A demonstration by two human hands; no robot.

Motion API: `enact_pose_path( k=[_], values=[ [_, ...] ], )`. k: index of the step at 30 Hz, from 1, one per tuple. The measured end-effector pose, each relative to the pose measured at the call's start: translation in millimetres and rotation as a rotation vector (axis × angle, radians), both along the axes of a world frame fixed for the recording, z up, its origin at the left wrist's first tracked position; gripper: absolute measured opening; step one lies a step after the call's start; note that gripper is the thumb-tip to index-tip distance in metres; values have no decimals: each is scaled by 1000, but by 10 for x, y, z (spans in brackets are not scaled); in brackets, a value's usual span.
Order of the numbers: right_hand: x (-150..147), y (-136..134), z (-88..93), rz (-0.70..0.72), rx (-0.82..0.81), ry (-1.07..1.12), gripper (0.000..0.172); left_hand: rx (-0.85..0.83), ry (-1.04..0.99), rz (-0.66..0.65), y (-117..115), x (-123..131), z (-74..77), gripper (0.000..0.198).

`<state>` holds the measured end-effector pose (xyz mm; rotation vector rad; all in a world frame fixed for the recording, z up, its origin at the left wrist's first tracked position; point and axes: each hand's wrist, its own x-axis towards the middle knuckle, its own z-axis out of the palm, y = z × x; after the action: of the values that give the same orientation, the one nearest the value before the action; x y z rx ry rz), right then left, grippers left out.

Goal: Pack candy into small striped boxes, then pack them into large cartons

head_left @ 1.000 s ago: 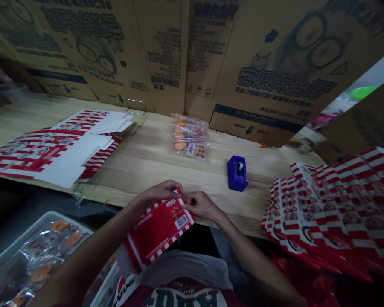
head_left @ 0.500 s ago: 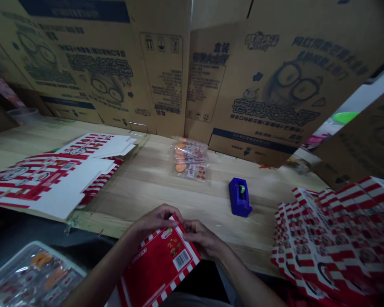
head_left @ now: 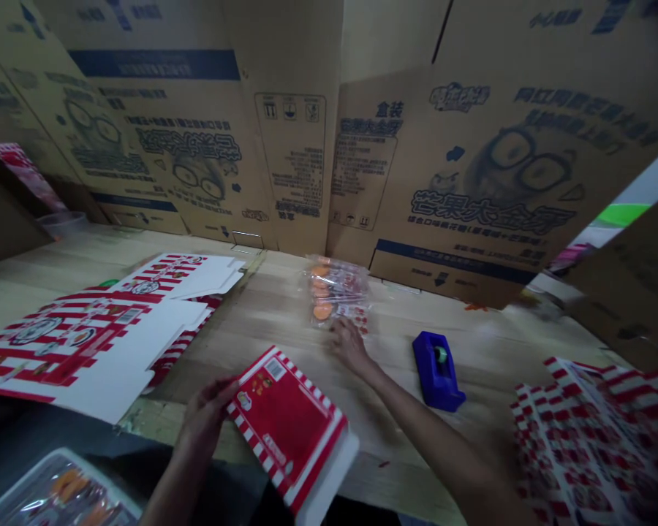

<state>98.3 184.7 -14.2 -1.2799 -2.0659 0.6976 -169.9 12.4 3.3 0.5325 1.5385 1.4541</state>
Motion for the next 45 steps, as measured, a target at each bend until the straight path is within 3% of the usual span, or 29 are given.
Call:
enact_pose_path(
  k=[2, 5, 8, 12, 14, 17, 21, 26, 31, 38, 45],
  values=[
    [72, 256, -18, -28, 41, -70, 19, 0, 188, 14, -139, -146, -123, 54],
    [142, 382, -87, -29, 57, -171, 16, -9, 644, -98, -318, -245, -216, 51],
    [178, 231, -146, -7, 41, -255, 17, 98, 1111, -260, -337, -191, -214, 54],
    [273, -116, -124, 71, -22, -332, 15, 191, 1523, -596, -100, -11, -137, 100],
    [338, -204, -65, 120, -58, -354, 11, 130, 1628, -819, 71, 73, -74, 120],
    [384, -126, 37, 89, -70, -354, 7, -4, 1645, -1096, 283, 187, 29, 128],
    [258, 232, 74, -110, -12, -327, 19, -64, 1621, -1265, 331, 347, 97, 131],
    [-15, 547, -4, -131, -47, -329, 6, -15, 1674, -1148, 132, 415, 34, 129],
    [35, 505, 100, -71, -21, -257, 11, -18, 1717, -977, -60, 240, 33, 122],
    [423, 101, 364, -56, 45, -112, 13, -22, 1719, -842, -143, 158, 32, 111],
    [587, -434, 297, -14, 34, -117, 41, -21, 1734, -739, -152, 282, -19, 108]
  ],
)
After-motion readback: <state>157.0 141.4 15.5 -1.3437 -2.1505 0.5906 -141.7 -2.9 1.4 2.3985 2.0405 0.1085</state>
